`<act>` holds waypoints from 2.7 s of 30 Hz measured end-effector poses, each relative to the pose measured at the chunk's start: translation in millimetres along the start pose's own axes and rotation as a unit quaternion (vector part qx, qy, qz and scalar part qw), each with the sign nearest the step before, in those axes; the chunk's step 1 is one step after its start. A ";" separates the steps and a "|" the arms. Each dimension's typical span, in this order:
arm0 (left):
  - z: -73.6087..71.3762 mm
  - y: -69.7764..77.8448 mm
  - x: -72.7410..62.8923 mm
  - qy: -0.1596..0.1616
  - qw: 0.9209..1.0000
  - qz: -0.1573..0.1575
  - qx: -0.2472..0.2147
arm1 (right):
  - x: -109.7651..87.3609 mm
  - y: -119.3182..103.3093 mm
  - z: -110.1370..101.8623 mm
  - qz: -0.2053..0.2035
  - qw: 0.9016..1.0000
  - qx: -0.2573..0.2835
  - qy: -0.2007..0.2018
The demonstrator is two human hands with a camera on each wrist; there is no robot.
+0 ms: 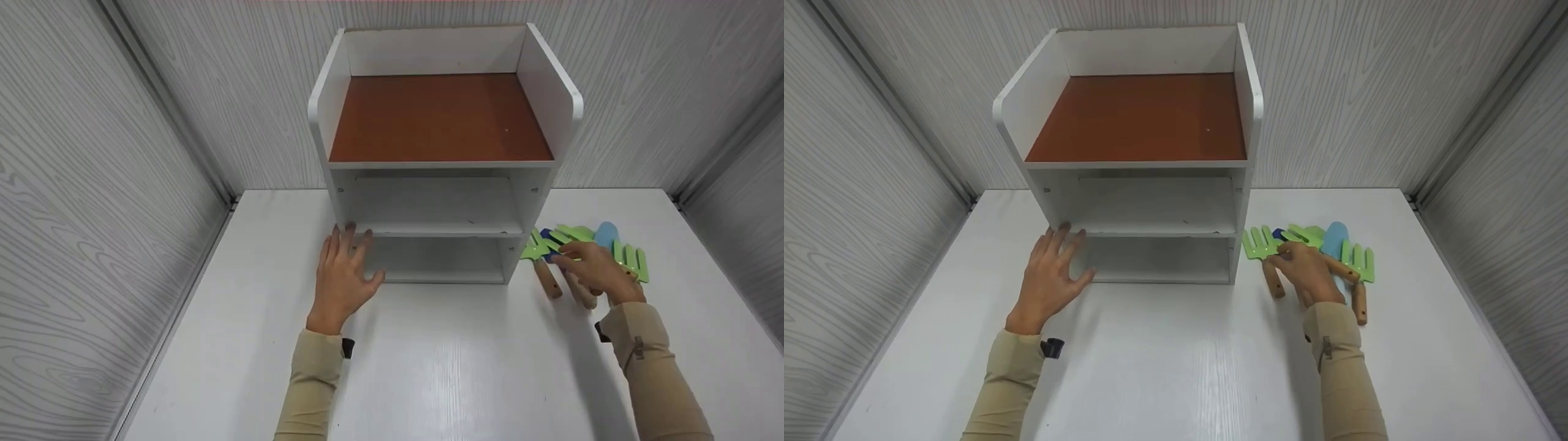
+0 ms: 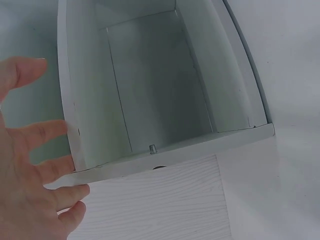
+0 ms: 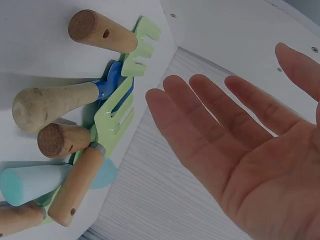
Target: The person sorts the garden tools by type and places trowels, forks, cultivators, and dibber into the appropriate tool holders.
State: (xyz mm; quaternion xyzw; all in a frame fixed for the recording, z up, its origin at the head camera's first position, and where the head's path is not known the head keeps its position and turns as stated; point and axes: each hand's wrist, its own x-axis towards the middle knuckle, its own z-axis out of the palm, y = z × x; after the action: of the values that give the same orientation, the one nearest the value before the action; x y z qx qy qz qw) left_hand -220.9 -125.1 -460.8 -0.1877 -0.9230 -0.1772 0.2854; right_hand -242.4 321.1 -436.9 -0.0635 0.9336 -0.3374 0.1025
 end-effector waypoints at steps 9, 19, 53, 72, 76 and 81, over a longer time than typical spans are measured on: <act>1.1 -0.9 -3.7 0.005 1.000 -0.007 -0.012 | 11.8 22.3 -1.5 0.081 0.989 0.097 -0.078; 2.2 0.0 2.1 -0.004 1.000 -0.007 -0.021 | 11.2 39.8 -4.7 0.131 0.967 0.196 -0.098; 3.5 -2.2 -1.6 0.000 0.999 -0.010 -0.034 | 30.7 39.0 3.3 0.214 0.934 0.253 -0.132; 5.4 -0.3 -1.6 0.006 0.999 -0.015 -0.035 | 51.0 40.3 40.3 0.167 0.976 0.135 -0.048; 6.4 0.2 -1.3 0.007 0.999 -0.011 -0.036 | 51.4 41.7 43.9 0.159 0.980 0.112 -0.041; 7.7 -0.6 -1.5 0.008 0.999 -0.005 -0.036 | 50.4 42.0 39.3 0.153 0.977 0.137 -0.050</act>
State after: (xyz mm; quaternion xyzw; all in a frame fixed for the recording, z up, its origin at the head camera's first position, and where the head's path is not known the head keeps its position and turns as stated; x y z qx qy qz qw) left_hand -223.5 -122.7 -467.8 -0.1913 -0.9147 -0.2132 0.2851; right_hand -284.2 319.5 -500.9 0.0783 0.8709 -0.4385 0.2077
